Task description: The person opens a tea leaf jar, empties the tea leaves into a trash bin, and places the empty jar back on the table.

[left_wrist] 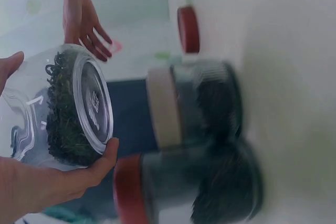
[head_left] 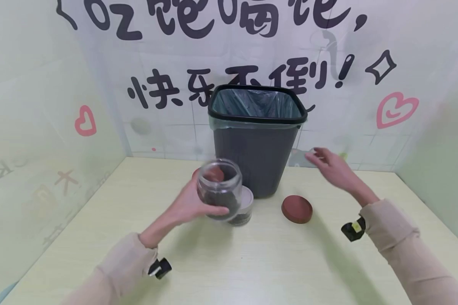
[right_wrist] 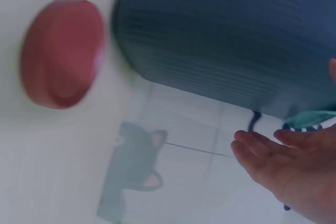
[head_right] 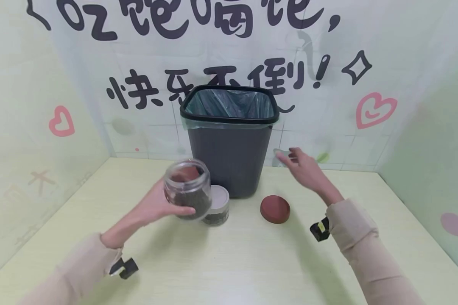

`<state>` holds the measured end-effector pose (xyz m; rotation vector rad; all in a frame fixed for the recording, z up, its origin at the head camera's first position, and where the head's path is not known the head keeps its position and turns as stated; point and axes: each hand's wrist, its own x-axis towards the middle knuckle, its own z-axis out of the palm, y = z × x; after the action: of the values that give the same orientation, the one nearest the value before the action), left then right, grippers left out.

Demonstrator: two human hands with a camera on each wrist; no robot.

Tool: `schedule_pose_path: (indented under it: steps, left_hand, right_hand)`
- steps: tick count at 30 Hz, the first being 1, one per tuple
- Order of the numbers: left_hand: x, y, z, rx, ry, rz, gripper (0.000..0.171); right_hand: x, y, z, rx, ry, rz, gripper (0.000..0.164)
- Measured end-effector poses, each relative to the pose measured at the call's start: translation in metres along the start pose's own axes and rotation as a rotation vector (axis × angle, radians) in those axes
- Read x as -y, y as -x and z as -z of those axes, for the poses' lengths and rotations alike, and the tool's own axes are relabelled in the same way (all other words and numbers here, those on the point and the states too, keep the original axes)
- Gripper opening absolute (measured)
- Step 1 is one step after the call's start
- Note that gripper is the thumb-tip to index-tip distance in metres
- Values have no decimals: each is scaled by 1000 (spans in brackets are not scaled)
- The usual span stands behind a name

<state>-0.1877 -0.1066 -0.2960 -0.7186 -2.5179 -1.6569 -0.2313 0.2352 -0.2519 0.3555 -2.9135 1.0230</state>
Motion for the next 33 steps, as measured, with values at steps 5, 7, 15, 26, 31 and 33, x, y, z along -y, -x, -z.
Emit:
schedule_pose_path:
  steps: [5,7,15,26,31,33]
  left_hand:
    - [-11,-14,34,-84,-57,74,97]
    - [-16,-21,47,-122,-84,90,98]
    - [-38,-54,90,-299,-217,117,98]
    - [-61,-100,113,-409,-530,87,92]
    - [-74,-120,114,-406,-596,36,90]
    - [-79,-127,114,-405,-631,24,89]
  right_hand:
    - [19,-13,26,-30,-84,-20,78]
    - [27,-19,34,-35,-102,-22,80]
    - [52,-41,51,-23,-58,-48,83]
    - [80,-64,58,19,152,-93,81]
    - [91,-72,61,99,242,-97,72]
    - [95,-77,60,118,288,-91,65]
